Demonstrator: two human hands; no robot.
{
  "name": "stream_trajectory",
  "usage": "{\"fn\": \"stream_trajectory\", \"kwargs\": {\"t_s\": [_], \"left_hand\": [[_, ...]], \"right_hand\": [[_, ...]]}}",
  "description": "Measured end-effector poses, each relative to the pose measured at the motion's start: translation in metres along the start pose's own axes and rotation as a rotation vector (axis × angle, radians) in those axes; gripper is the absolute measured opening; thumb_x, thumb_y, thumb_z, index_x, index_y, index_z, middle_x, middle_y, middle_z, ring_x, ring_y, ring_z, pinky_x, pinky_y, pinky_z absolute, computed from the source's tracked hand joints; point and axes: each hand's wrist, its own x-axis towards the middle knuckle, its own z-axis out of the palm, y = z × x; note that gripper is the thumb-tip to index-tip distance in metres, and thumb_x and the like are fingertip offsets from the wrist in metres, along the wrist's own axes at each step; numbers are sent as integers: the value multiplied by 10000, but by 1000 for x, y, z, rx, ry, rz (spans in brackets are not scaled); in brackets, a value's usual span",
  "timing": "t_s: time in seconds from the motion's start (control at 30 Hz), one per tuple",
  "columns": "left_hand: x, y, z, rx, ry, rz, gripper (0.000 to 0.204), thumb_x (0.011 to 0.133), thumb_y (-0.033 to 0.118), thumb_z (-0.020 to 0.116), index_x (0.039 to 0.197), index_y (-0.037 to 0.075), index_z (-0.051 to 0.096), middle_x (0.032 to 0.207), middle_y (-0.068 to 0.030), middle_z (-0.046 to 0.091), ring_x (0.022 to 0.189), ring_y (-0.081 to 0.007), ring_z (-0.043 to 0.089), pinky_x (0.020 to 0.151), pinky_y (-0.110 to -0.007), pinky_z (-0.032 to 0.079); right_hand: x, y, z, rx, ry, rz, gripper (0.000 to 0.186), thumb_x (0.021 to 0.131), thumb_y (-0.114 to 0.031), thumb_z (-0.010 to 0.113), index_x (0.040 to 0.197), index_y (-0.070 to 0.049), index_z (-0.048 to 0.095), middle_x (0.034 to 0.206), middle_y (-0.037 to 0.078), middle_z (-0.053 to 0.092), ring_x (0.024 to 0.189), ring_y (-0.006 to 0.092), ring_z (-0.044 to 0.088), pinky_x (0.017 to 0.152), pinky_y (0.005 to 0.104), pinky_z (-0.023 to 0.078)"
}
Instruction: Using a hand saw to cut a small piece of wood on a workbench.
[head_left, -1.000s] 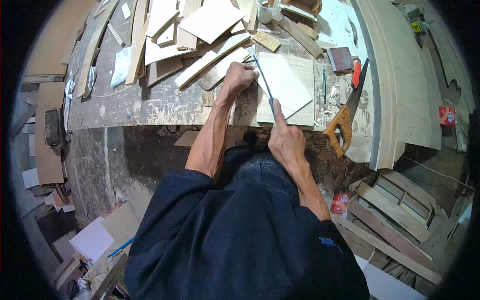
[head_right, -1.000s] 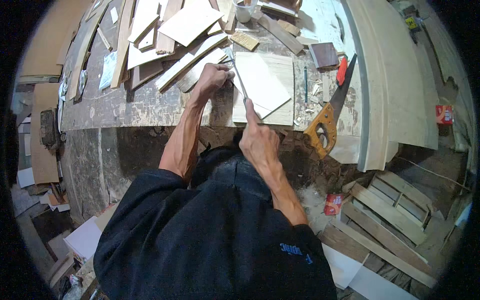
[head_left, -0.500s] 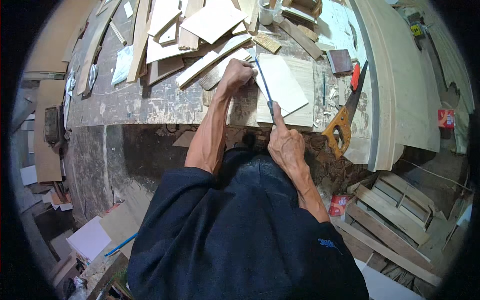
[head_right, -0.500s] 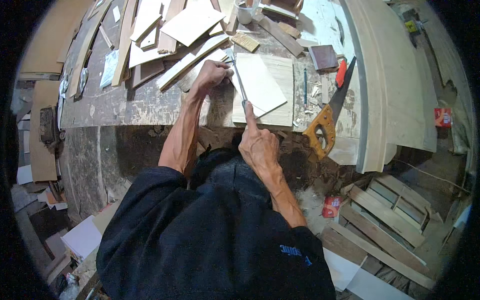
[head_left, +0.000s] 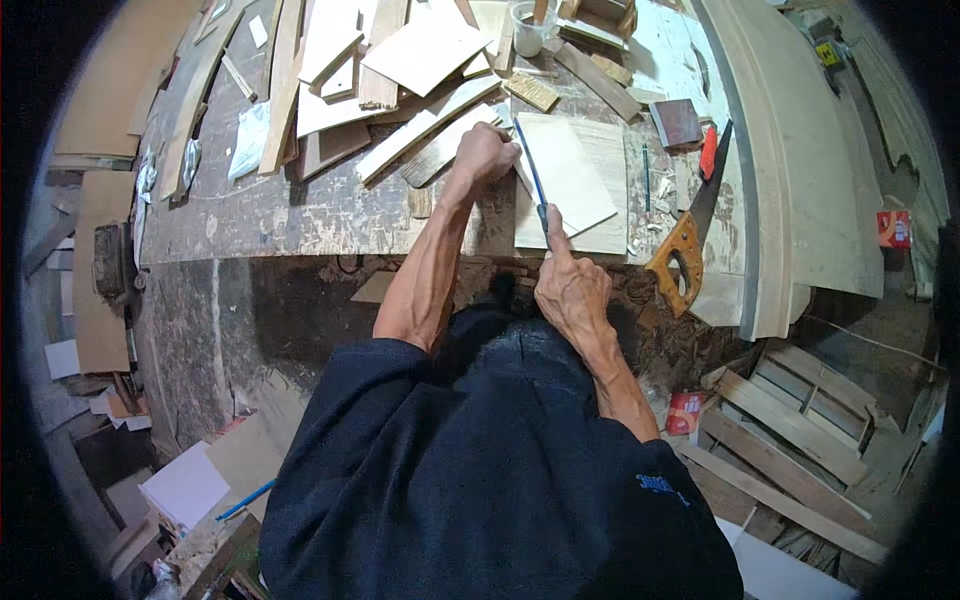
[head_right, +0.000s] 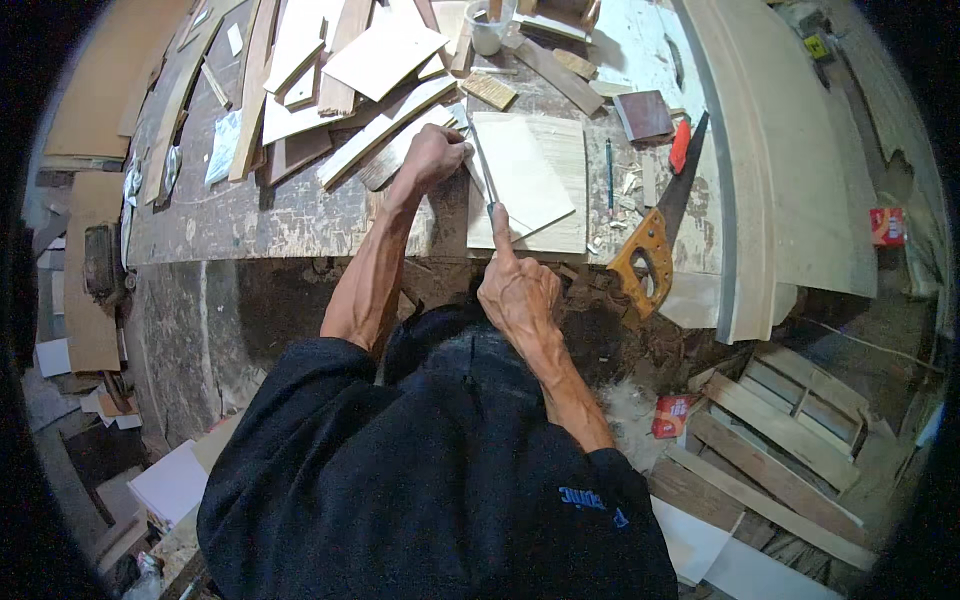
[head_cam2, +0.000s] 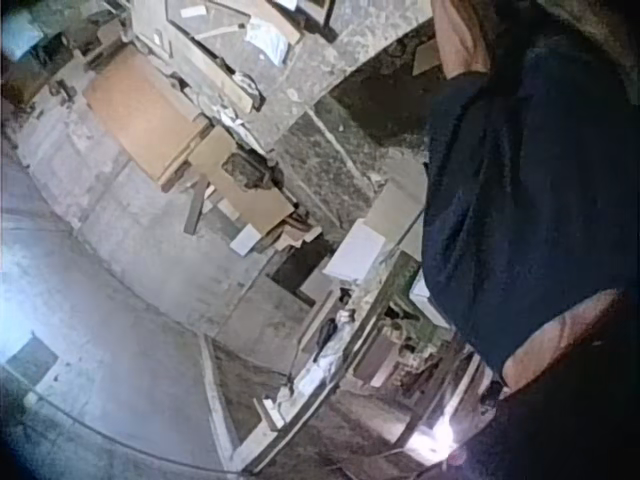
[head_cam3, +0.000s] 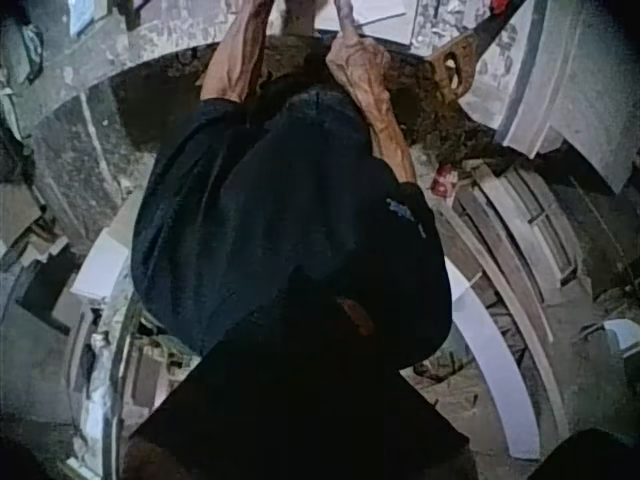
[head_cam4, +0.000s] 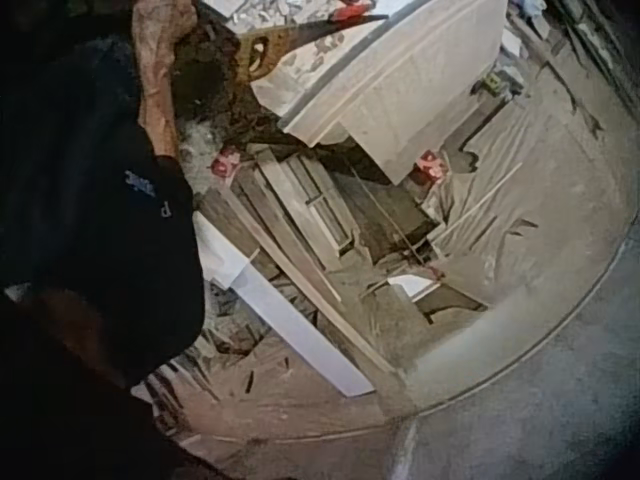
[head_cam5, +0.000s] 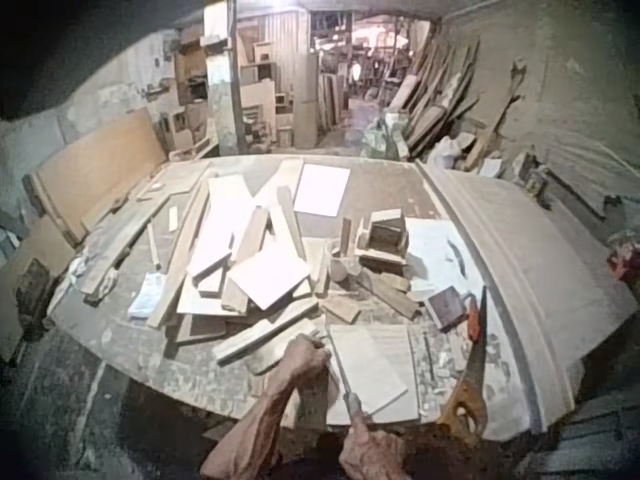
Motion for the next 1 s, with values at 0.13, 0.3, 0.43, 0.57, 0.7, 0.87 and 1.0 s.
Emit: {"fn": "stream_trajectory", "kwargs": {"t_s": [0.13,0.3,0.43,0.57,0.7,0.87,1.0], "left_hand": [[0,15,10,11,54,129,288,749,251,645,895,24,744,823,-225,701,760,-328,702,738,-390,548],[10,51,30,-217,-143,173,273,785,225,641,916,2,727,823,-196,708,736,-300,691,719,-381,532],[40,63,67,-68,-189,311,318,739,252,657,934,8,720,829,-217,696,755,-323,688,735,-382,531],[54,71,84,-3,-206,444,321,723,254,659,935,23,728,825,-214,696,752,-322,686,727,-390,528],[46,86,91,22,-223,530,276,812,215,658,971,-2,719,811,-151,702,724,-251,648,689,-366,510],[36,87,101,-26,-102,386,243,867,166,650,955,-54,706,724,-96,672,632,-158,604,596,-327,487],[42,76,110,28,50,462,204,845,173,650,943,12,728,770,-128,705,674,-212,651,632,-351,506]], "right_hand": [[-15,13,-7,131,149,-8,685,866,-119,512,1516,-119,296,527,181,556,474,326,594,501,443,476],[-28,32,-13,385,265,123,637,883,-104,473,1501,-143,326,639,223,606,521,364,611,553,459,483],[-33,43,-26,454,225,259,603,890,-103,476,1481,-119,355,706,238,627,583,359,640,579,454,489],[-36,58,-29,636,254,303,528,917,-169,467,1426,-44,403,767,257,615,657,397,632,646,464,490],[-39,83,-10,809,227,383,428,913,-176,469,1309,-25,526,766,239,625,716,397,641,678,458,496],[-37,85,-24,779,246,354,424,920,-185,460,1322,-61,512,836,267,642,794,427,652,702,472,509],[-42,91,-29,716,276,323,504,928,-180,452,1422,-96,406,837,269,643,775,435,647,691,484,503]]}}
